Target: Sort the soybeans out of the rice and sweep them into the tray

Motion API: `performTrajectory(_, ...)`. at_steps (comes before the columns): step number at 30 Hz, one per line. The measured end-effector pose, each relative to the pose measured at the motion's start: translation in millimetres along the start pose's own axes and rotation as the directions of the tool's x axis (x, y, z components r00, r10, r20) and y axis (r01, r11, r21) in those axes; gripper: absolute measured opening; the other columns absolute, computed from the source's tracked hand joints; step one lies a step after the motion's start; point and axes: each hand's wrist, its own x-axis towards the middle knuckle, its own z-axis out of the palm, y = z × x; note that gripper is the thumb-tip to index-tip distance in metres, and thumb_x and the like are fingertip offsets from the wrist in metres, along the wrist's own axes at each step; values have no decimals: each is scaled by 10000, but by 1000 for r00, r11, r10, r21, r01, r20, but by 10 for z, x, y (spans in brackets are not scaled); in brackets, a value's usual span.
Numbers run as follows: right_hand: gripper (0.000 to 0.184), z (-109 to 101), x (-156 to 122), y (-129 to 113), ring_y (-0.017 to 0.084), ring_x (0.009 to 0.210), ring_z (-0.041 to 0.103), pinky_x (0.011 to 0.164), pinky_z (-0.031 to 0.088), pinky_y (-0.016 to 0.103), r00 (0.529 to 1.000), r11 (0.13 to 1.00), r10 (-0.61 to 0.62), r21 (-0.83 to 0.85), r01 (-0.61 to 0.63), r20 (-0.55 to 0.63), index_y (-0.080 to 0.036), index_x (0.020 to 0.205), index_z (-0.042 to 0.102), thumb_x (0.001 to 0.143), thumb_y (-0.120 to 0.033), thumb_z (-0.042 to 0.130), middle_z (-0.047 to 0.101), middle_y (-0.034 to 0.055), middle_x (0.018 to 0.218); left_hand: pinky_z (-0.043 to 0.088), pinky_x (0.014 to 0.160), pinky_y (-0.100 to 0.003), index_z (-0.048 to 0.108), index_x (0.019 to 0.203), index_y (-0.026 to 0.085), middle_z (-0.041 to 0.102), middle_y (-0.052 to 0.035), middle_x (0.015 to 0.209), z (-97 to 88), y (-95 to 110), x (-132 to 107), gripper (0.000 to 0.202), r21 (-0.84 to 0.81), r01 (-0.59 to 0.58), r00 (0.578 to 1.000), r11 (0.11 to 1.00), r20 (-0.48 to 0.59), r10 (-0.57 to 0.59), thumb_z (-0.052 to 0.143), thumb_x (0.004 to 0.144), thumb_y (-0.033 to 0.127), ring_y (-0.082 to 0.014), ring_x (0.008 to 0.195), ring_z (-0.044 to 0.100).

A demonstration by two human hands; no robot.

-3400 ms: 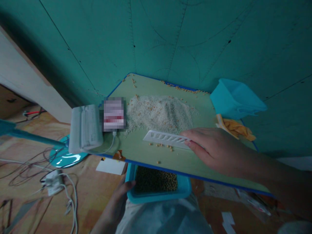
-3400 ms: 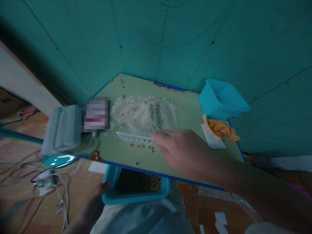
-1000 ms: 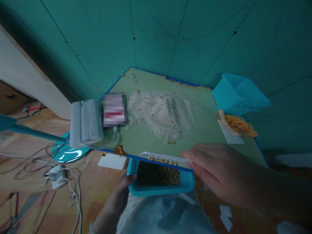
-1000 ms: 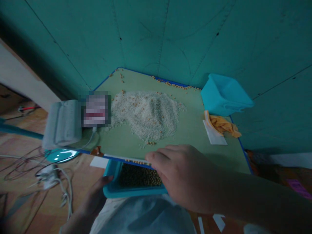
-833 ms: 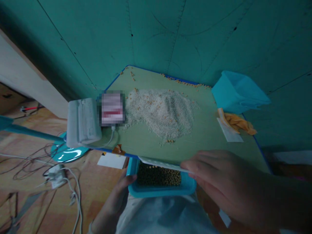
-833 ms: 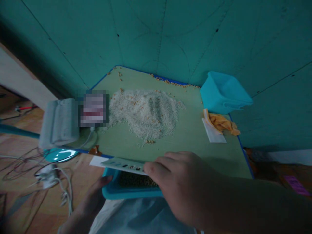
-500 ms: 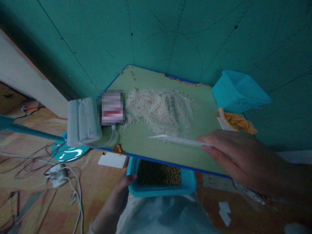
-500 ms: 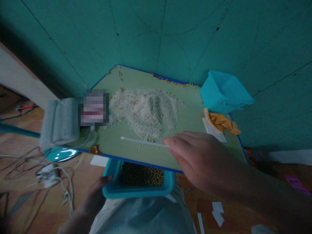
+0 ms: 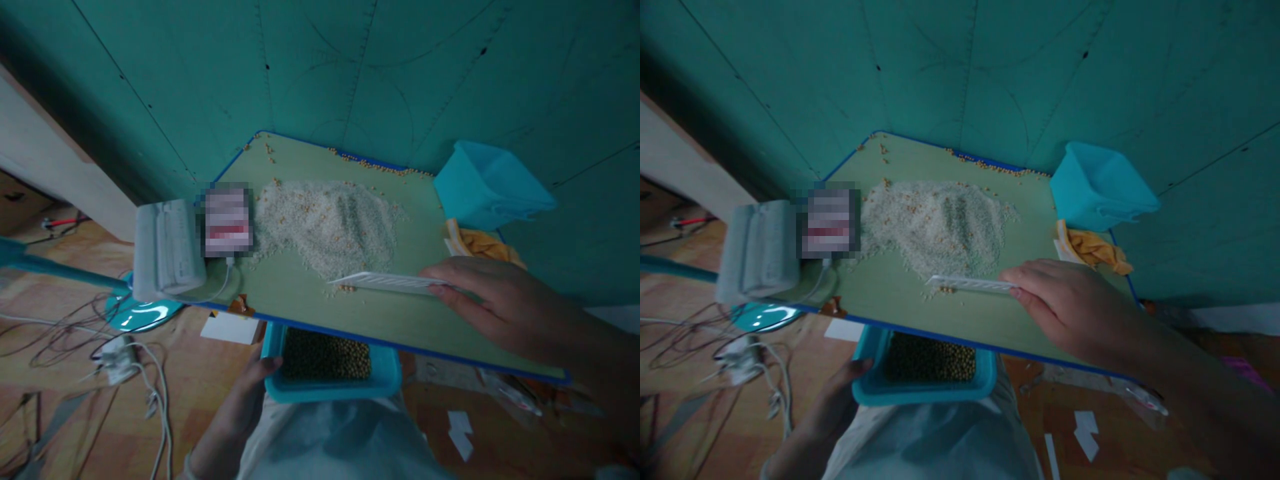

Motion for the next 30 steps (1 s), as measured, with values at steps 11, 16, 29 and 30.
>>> performTrajectory(11,213,-12,-65,-64,175,857,608,750,476,313,999,998,13,66,-15,32,-210,980,585,880,-224,398,657,35,904,443,886,-404,590,1171,187,725,-45,1084,-39,-29,25,533,-3,18,1000,1000,6,-18,600,645,269,-349,1126,540)
performTrajectory(16,215,-28,-115,-141,175,818,619,697,488,300,998,996,6,86,-11,61,-235,949,585,872,-194,388,663,19,883,448,886,-392,662,1066,188,727,-39,1081,-43,-37,26,437,-34,17,1000,999,11,-17,621,640,275,-352,1134,531)
performTrajectory(29,287,-70,-245,-374,210,728,631,554,484,319,991,992,-125,-12,125,52,-235,868,575,823,-103,324,673,54,830,437,857,-384,687,989,194,765,-30,953,-18,-45,72,379,11,-5,1000,1000,-9,5,624,623,266,-351,1081,564)
performTrajectory(30,278,-67,-254,-389,209,740,631,554,484,315,991,993,-115,1,115,68,-237,868,572,827,-110,328,673,55,842,438,859,-381,680,1010,192,763,-30,962,-11,-38,71,396,12,-1,1000,1000,-3,1,620,625,263,-349,1085,561)
